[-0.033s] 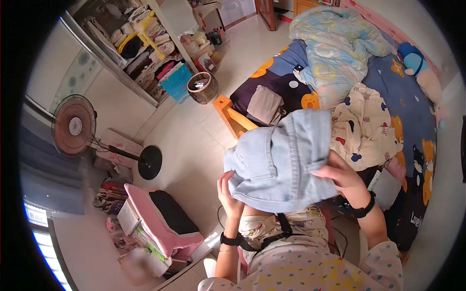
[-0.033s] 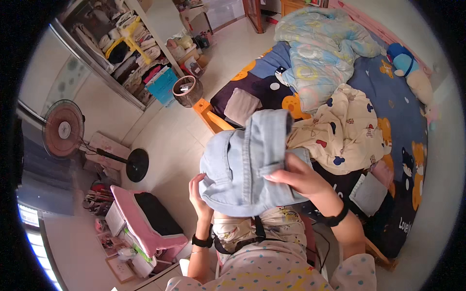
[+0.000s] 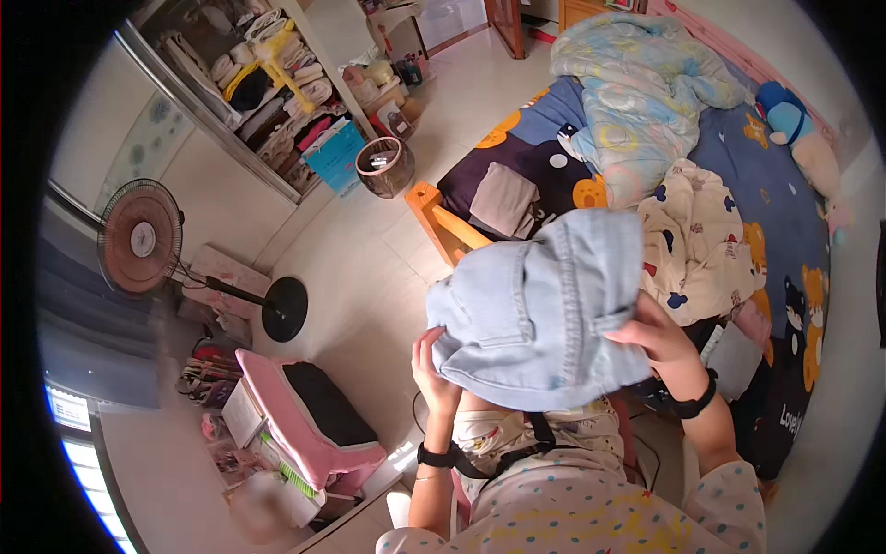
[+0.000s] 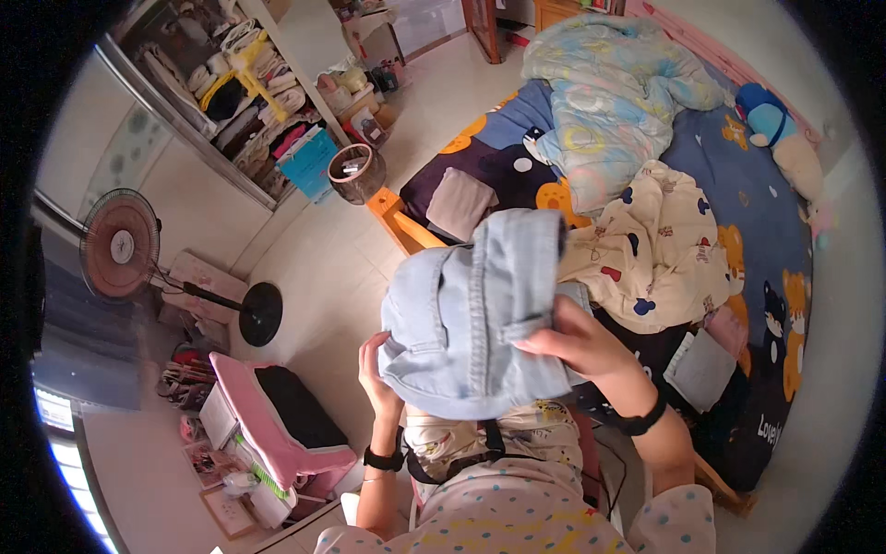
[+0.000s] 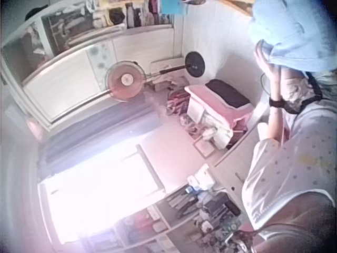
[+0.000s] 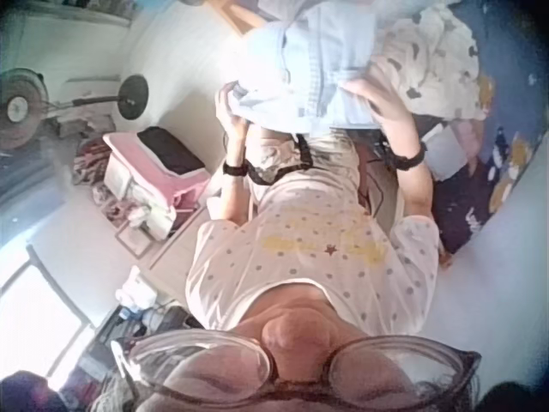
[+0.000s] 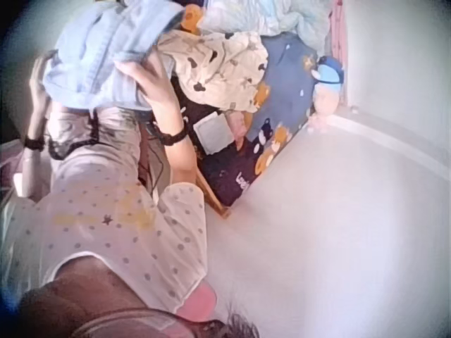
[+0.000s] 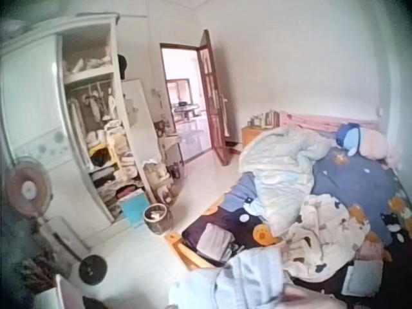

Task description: Folding various pieces of clothing including denim jeans and a patterned shirt on the lap while seated.

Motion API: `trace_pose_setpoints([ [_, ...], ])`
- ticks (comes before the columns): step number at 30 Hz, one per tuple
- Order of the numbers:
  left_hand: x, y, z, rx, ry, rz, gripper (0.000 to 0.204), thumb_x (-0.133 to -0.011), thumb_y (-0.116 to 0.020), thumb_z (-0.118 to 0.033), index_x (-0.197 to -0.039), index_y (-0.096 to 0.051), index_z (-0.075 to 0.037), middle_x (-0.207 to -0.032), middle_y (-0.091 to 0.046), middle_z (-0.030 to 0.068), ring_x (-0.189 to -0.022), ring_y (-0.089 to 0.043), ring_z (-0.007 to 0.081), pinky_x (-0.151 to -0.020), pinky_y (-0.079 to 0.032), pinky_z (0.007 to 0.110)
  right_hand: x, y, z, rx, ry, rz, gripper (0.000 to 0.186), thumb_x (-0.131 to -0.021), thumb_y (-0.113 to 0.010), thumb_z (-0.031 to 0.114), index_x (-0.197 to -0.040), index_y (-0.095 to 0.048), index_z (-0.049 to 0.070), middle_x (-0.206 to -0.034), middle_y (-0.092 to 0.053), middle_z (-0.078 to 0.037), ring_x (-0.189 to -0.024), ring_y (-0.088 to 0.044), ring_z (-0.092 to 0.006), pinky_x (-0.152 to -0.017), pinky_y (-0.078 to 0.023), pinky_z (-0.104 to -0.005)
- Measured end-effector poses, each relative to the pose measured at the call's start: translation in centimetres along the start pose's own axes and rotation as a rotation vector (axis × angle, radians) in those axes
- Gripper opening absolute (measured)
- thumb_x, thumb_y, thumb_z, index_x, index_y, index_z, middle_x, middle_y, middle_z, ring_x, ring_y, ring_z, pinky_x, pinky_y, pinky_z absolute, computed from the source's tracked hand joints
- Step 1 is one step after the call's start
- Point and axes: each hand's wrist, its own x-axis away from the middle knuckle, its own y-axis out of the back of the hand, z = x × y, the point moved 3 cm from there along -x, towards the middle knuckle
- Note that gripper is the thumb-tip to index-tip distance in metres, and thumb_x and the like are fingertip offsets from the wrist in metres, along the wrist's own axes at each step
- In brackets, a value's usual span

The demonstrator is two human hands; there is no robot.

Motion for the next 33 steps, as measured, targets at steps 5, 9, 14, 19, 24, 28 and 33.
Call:
trace_pose_setpoints([
  [5, 1.1, -0.4, 2.8, -0.077, -0.031, -0.075, 0.037, -0.069, -0.062, -0.02, -0.101, -0.057, -0.002, -0.1, -0.058, 0.0148, -0.091, -0.054, 0.0334, -0.08, -0.043, 0.039, 4.4, 4.0, -1.4, -0.018, 0.12, -0.172, 0.058, -0.066, -0.063, 0.011, -0.119, -0.043, -0.004, -0.106, -0.056, -0.006, -0.094, -0.054, -0.0135, -0.079, -0.043, -0.0249],
  [9, 1.1, -2.0, 3.7, -0.018, 0.076, -0.088, 0.034, -0.068, -0.061, -0.013, -0.099, -0.059, 0.0, -0.092, -0.061, 0.014, -0.089, -0.058, 0.0276, -0.082, -0.044, 0.035, 13.4, 16.0, -6.3, -0.033, 0.29, -0.515, 0.066, -0.064, -0.059, 0.011, -0.124, -0.039, -0.006, -0.109, -0.056, -0.011, -0.104, -0.052, -0.0201, -0.085, -0.042, -0.0302],
  [14, 2.9, -4.0, 8.3, 0.119, 0.249, -0.035, 0.028, -0.068, -0.057, -0.007, -0.095, -0.064, -0.008, -0.093, -0.063, 0.0138, -0.093, -0.056, 0.0304, -0.082, -0.043, 0.037, 17.2, 17.6, -5.1, -0.372, 0.496, -0.595, 0.06, -0.066, -0.058, 0.012, -0.122, -0.042, -0.006, -0.108, -0.056, -0.011, -0.104, -0.052, -0.0202, -0.086, -0.04, -0.0293],
  [19, 2.4, -4.8, 8.3, 0.031, 0.192, 0.047, 0.03, -0.068, -0.051, -0.002, -0.096, -0.063, -0.006, -0.098, -0.063, 0.0128, -0.091, -0.056, 0.0305, -0.081, -0.045, 0.034, 19.1, 20.7, -4.1, -0.208, 0.516, -0.74, 0.059, -0.067, -0.057, 0.012, -0.121, -0.043, -0.006, -0.108, -0.056, -0.011, -0.103, -0.051, -0.0202, -0.086, -0.04, -0.029],
  [24, -0.1, -1.6, 4.3, 0.227, 0.27, -0.018, 0.025, -0.07, -0.05, 0.003, -0.094, -0.056, 0.001, -0.084, -0.062, 0.0098, -0.08, -0.056, 0.0167, -0.075, -0.044, 0.028, 19.8, 22.8, -2.8, -0.084, 0.515, -0.822, 0.057, -0.068, -0.056, 0.013, -0.12, -0.044, -0.006, -0.108, -0.056, -0.011, -0.103, -0.051, -0.0202, -0.087, -0.04, -0.0287],
  [28, -2.2, 3.8, 2.4, 0.255, 0.1, -0.263, 0.022, -0.073, -0.052, -0.005, -0.094, -0.051, 0.002, -0.087, -0.055, 0.0056, -0.085, -0.051, 0.0144, -0.079, -0.041, 0.028, 18.7, 23.9, -2.7, -0.031, 0.506, -0.832, 0.056, -0.068, -0.056, 0.013, -0.12, -0.045, -0.007, -0.108, -0.056, -0.011, -0.103, -0.051, -0.0202, -0.087, -0.039, -0.0285],
  [33, -4.6, 12.2, -2.8, -0.029, -0.087, -0.412, 0.05, -0.076, -0.06, -0.035, -0.109, -0.047, 0.001, -0.099, -0.051, 0.0077, -0.093, -0.05, 0.0175, -0.084, -0.04, 0.032, 16.7, 23.7, -2.6, 0.003, 0.475, -0.803, 0.055, -0.069, -0.056, 0.013, -0.119, -0.046, -0.007, -0.108, -0.056, -0.011, -0.103, -0.051, -0.0201, -0.087, -0.039, -0.0282],
])
